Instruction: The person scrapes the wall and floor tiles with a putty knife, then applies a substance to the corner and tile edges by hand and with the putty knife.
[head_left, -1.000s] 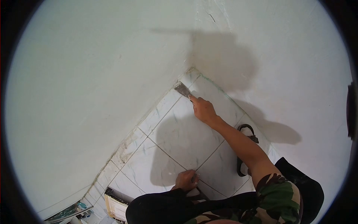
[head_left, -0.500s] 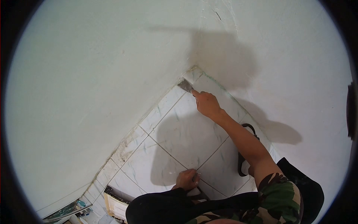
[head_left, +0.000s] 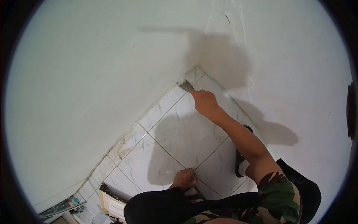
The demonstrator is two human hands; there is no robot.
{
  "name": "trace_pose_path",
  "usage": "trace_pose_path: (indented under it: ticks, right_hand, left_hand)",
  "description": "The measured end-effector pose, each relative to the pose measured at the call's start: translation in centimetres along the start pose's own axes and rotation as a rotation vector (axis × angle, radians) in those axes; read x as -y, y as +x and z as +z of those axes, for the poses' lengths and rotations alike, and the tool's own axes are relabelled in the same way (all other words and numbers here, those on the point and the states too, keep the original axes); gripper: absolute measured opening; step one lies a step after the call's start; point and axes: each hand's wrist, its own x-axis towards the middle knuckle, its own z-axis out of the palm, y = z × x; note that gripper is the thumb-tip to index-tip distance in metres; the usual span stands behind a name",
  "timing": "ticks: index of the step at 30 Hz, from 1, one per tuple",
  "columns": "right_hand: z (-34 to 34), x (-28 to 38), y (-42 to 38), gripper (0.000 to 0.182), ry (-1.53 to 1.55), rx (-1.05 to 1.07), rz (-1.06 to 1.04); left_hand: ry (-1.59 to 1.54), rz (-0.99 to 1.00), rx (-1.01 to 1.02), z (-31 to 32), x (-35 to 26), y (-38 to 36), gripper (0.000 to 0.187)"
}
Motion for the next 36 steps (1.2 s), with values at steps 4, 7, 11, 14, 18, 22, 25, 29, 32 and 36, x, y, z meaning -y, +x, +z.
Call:
trace_pose_path:
  ticks: [4, 7, 11, 14, 18, 22, 25, 29, 32, 36]
  right_hand:
    - [-1.1, 1.4, 0.2, 0.013, -0.020, 0.020, -0.035]
    - [-0.5, 2.4, 1.5, 0.010, -0.039, 0.038, -0.027]
    - [-2.4, 4.0, 0.2, 0.010, -0.058, 0.137, -0.023]
    - [1.2, 3.6, 0.4, 0.014, -0.001, 0.012, 0.003]
    - [-1.7, 3.4, -2.0, 0.016, 0.115, 0.141, -0.156]
    - [-3.8, 1.7, -1.3, 0.021, 0.112, -0.051, 0.018]
    - [-1.3, -0.2, 1.3, 0.026, 0.013, -0.173, 0.185]
    - [5.2, 2.2, 0.3, 0.034, 0.013, -0.130, 0.246]
    - [4.1, 6.3, -4.4, 0.034, 0.147, 0.063, 0.006]
    - [-0.2, 8.8, -6.3, 0.037, 0.233, 0.266, -0.122]
  left_hand:
    - [-0.010, 0.022, -0.018, 0.3, 0.7, -0.5, 0.020]
    - [-0.058, 0.053, -0.041, 0.4, 0.9, -0.2, 0.020]
    - [-0.019, 0.036, -0.022, 0.2, 1.0, -0.2, 0.018]
    - [-0.025, 0.030, -0.016, 0.2, 0.5, -0.5, 0.018]
    - [-0.038, 0.030, -0.032, 0.0, 0.8, -0.5, 0.019]
    - [-0.055, 0.058, -0.056, 0.0, 0.9, -0.5, 0.020]
    - [-0.051, 0.030, -0.037, -0.3, 0.5, -0.6, 0.020]
    - [-0.036, 0.017, -0.009, -0.5, 0.4, -0.3, 0.019]
    - [-0.046, 0.026, -0.025, -0.1, 0.9, -0.4, 0.018]
    - [-0.059, 0.035, -0.057, -0.1, 0.9, -0.7, 0.017]
